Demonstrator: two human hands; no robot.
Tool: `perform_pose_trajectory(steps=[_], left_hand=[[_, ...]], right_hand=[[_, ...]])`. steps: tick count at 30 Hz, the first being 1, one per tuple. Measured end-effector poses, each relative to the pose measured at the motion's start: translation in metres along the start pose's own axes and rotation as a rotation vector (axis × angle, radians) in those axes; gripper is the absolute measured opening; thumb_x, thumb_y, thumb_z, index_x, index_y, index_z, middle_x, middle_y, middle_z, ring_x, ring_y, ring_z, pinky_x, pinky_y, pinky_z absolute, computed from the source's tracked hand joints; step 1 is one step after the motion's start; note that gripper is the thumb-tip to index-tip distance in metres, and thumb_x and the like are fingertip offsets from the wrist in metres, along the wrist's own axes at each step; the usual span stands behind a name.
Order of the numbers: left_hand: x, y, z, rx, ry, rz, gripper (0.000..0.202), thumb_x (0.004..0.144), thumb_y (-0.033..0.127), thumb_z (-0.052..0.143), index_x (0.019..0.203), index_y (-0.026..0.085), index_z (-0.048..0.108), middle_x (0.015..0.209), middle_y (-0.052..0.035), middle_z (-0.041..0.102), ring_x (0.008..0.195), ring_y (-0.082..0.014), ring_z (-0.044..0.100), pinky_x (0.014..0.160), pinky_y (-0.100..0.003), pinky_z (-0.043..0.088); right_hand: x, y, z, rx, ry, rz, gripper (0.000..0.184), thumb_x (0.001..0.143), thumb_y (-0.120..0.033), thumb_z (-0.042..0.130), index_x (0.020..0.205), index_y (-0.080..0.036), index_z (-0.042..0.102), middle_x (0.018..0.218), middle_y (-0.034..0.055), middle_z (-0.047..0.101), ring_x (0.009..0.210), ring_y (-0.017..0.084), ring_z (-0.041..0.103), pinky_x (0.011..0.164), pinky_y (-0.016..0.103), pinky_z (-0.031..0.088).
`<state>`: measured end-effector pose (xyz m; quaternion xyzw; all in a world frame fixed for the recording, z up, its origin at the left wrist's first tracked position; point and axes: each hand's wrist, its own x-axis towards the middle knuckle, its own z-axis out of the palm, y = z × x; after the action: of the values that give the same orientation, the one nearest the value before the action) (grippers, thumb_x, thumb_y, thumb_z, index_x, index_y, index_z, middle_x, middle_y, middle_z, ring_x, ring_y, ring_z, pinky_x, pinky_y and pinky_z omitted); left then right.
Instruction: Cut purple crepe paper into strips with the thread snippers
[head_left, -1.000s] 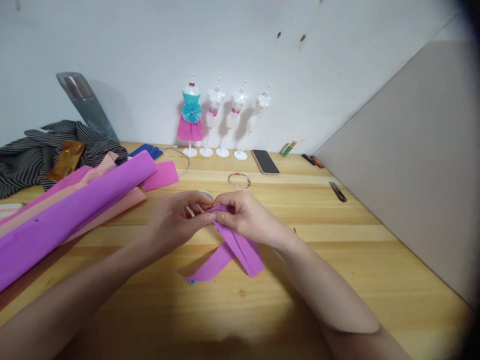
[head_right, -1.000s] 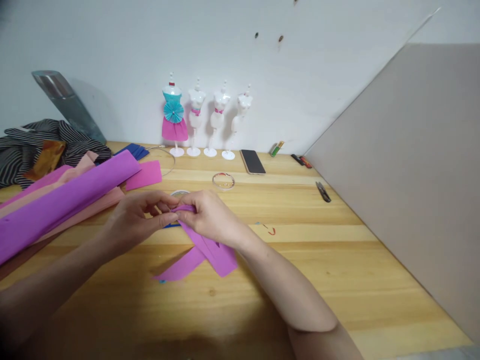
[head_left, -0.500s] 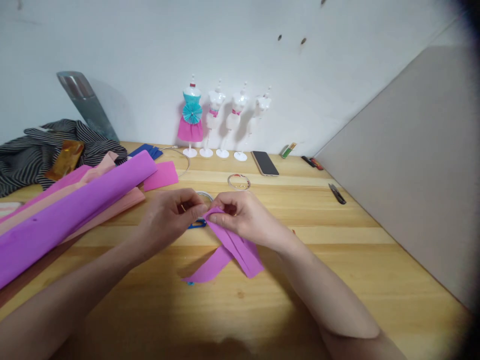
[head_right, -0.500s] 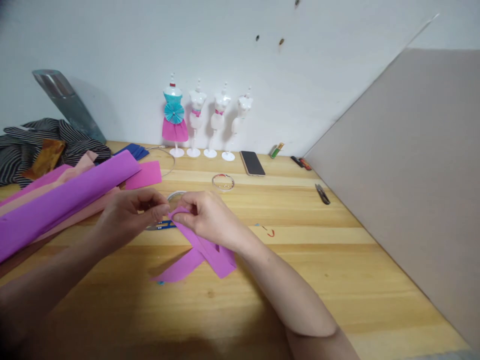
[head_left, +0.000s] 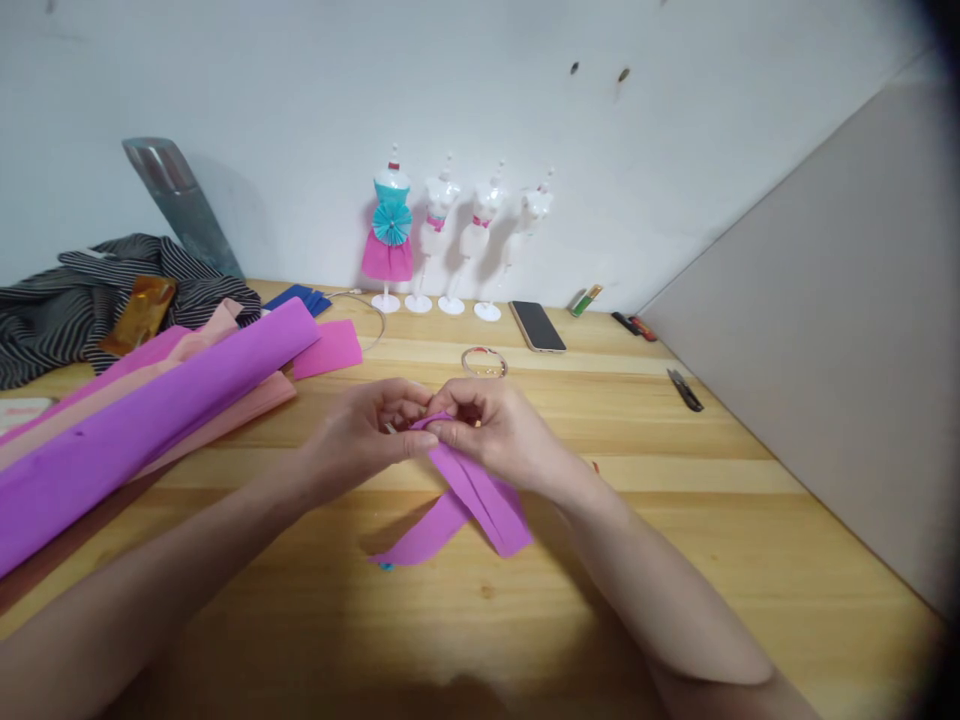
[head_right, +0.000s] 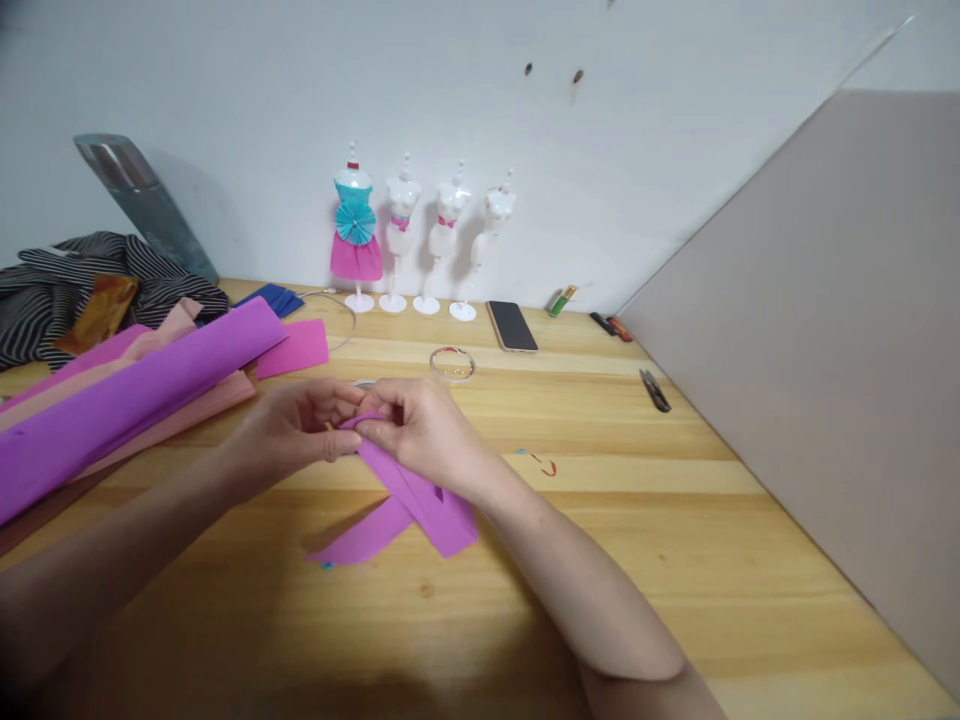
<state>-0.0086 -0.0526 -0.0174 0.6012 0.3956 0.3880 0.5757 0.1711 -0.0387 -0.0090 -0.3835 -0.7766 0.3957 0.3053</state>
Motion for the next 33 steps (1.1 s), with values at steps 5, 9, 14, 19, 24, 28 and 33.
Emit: perform_pose_trajectory(steps=[5, 9, 14, 19, 24, 28, 33], left_hand=[[-0.001, -0.002, 0.001, -0.062, 0.015, -0.057, 0.027, 0.067, 0.022, 0.072, 0.091, 0.013, 0.065, 0.067, 0.0018, 0.061, 0.055, -0.008, 0.054, 0.049, -0.019, 0.041], [-0.001, -0.002, -0.002, -0.027, 0.061, -0.087, 0.03, 0.065, 0.023, 0.073, 0.093, 0.013, 0.066, 0.068, 0.002, 0.06, 0.052, -0.0075, 0.053, 0.046, -0.019, 0.042], [0.0, -0.001, -0.005, 0.01, 0.046, -0.083, 0.023, 0.067, 0.025, 0.071, 0.087, 0.013, 0.066, 0.06, 0.0035, 0.058, 0.048, -0.0065, 0.05, 0.045, -0.019, 0.04], [0.001, 0.004, -0.009, 0.081, 0.057, -0.09, 0.015, 0.071, 0.027, 0.068, 0.073, 0.013, 0.063, 0.051, 0.0037, 0.056, 0.046, -0.0077, 0.049, 0.045, -0.019, 0.037], [0.001, 0.009, -0.013, 0.074, 0.17, -0.043, 0.018, 0.073, 0.03, 0.066, 0.071, 0.013, 0.063, 0.051, 0.0034, 0.054, 0.046, -0.0071, 0.046, 0.044, -0.019, 0.036], [0.0, 0.014, -0.017, 0.046, 0.231, 0.0, 0.016, 0.074, 0.029, 0.067, 0.071, 0.014, 0.063, 0.05, 0.0037, 0.052, 0.046, -0.0071, 0.046, 0.045, -0.019, 0.037], [0.002, 0.015, -0.022, 0.035, 0.26, 0.026, 0.014, 0.076, 0.027, 0.065, 0.069, 0.015, 0.062, 0.05, 0.0035, 0.052, 0.045, -0.0074, 0.046, 0.044, -0.02, 0.036]], right_hand=[[0.0, -0.001, -0.001, 0.063, -0.001, 0.03, 0.015, 0.081, -0.026, 0.059, 0.072, -0.015, 0.064, 0.061, -0.0014, 0.055, 0.055, 0.009, 0.045, 0.052, 0.023, 0.033], [0.001, -0.003, -0.004, 0.1, -0.028, 0.031, 0.024, 0.085, -0.03, 0.055, 0.068, -0.014, 0.063, 0.057, -0.0019, 0.051, 0.053, 0.009, 0.042, 0.05, 0.023, 0.033], [0.002, -0.004, -0.003, 0.167, 0.035, 0.047, 0.024, 0.083, -0.033, 0.059, 0.07, -0.014, 0.064, 0.058, -0.0008, 0.055, 0.053, 0.01, 0.046, 0.05, 0.023, 0.037], [0.003, -0.003, -0.004, 0.319, 0.094, 0.051, 0.028, 0.081, -0.041, 0.062, 0.087, -0.014, 0.064, 0.067, -0.0002, 0.058, 0.057, 0.01, 0.053, 0.055, 0.025, 0.045], [0.004, 0.001, -0.003, 0.251, -0.103, 0.118, 0.033, 0.075, -0.033, 0.071, 0.101, -0.014, 0.063, 0.066, -0.0032, 0.054, 0.057, 0.009, 0.047, 0.052, 0.022, 0.038], [0.007, 0.005, -0.002, 0.292, -0.208, 0.163, 0.02, 0.076, -0.027, 0.069, 0.09, -0.014, 0.064, 0.066, -0.004, 0.052, 0.055, 0.007, 0.043, 0.05, 0.021, 0.034], [0.007, 0.008, -0.006, 0.392, -0.145, 0.236, 0.019, 0.075, -0.029, 0.069, 0.083, -0.013, 0.064, 0.062, -0.0038, 0.053, 0.051, 0.006, 0.043, 0.046, 0.02, 0.031]])
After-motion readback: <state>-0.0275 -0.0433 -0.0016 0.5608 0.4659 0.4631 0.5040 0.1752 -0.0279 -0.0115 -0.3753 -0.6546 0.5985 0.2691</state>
